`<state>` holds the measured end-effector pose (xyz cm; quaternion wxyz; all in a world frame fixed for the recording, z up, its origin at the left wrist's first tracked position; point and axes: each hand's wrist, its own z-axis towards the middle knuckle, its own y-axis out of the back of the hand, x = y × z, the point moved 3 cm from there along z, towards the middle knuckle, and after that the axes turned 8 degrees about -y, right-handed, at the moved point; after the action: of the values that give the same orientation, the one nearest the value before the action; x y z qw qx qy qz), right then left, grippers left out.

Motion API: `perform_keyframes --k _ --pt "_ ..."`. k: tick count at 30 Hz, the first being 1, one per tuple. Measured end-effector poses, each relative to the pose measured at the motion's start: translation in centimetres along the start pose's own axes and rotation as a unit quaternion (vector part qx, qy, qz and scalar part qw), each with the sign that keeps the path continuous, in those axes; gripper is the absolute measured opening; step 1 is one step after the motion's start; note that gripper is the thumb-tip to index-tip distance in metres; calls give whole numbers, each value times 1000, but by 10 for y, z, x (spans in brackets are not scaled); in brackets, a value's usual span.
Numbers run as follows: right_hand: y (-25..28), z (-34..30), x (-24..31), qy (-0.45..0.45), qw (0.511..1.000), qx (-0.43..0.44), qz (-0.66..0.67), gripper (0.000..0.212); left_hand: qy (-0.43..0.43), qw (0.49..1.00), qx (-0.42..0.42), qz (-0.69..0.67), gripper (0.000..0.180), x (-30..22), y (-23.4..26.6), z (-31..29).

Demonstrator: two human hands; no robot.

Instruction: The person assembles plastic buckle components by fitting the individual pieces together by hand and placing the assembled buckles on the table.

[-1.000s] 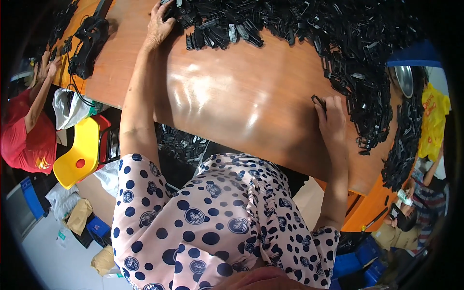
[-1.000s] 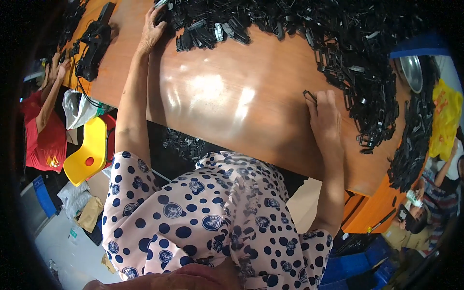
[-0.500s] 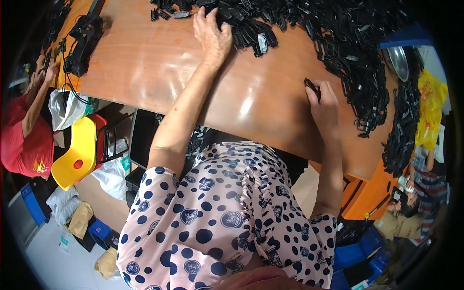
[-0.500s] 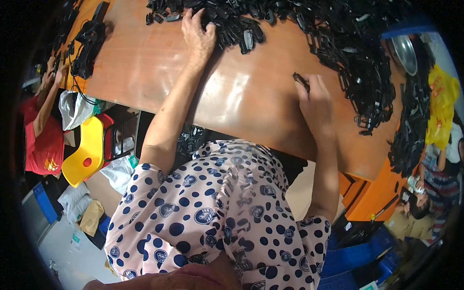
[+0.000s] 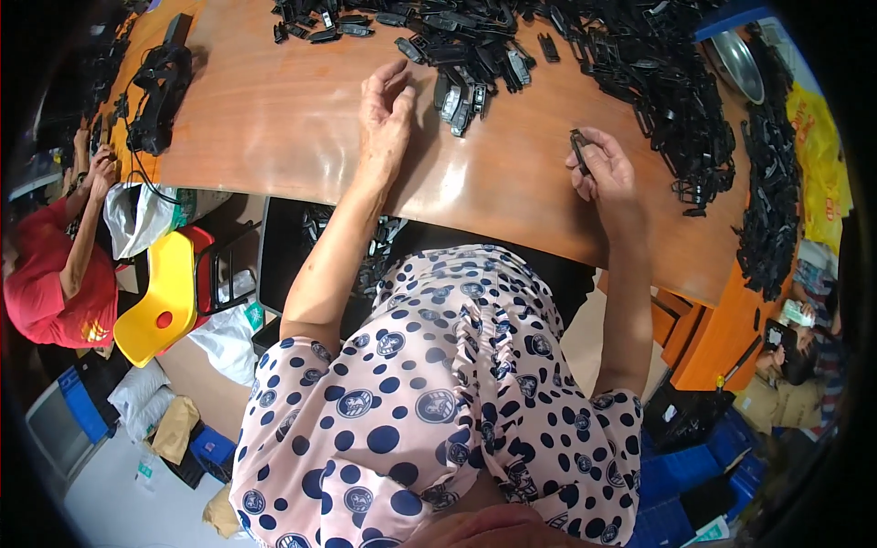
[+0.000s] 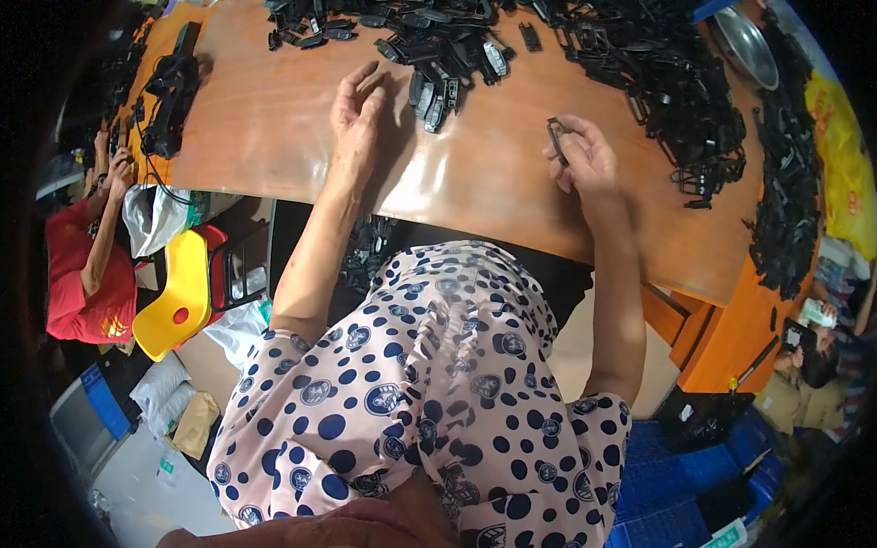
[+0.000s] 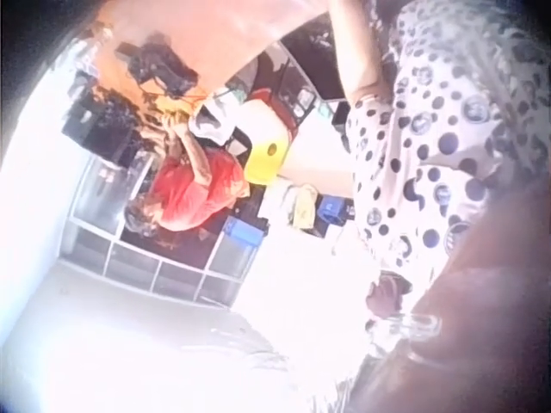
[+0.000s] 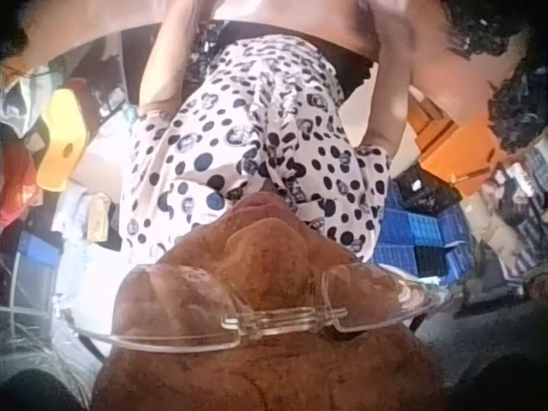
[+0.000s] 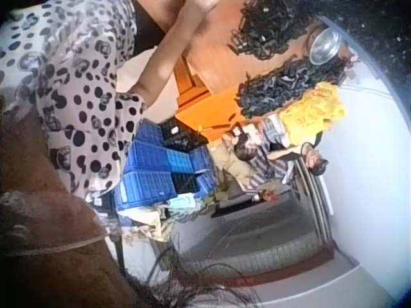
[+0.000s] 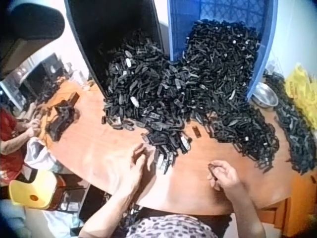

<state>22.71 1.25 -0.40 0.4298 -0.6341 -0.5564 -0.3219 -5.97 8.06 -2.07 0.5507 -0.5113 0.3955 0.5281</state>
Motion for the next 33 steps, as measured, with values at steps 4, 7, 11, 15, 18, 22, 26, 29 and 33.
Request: perform_keyframes --k 4,7,11,15,18,22,26,29,33 --pt "7 -4 -9 -6 1000 0 3 27 -60 956 72 280 19 -26 5 -16" --pt "3 -4 -13 -12 1000 10 5 26 -196 859 186 436 17 -44 -21 -30" --pt "-5 -7 -14 -24 1000 13 -13 28 -267 743 260 555 24 -40 -37 -29" --pt "-10 -11 -13 -32 999 23 -28 25 -318 676 312 588 26 -38 -40 -14" --pt "-12 -13 -15 -40 999 34 -6 24 -317 696 343 546 22 -43 -45 -8" --pt "-19 -14 -12 -55 991 89 85 21 -62 909 316 265 15 -34 -47 -13" --pt "-34 -18 0 -72 982 110 134 20 257 901 285 -203 22 -25 -63 -33" --pt "-40 -19 5 -56 980 137 136 21 317 867 278 -267 24 -20 -69 -46" --pt "-40 -21 5 -61 984 131 100 22 168 921 327 -131 23 -17 -73 -55"
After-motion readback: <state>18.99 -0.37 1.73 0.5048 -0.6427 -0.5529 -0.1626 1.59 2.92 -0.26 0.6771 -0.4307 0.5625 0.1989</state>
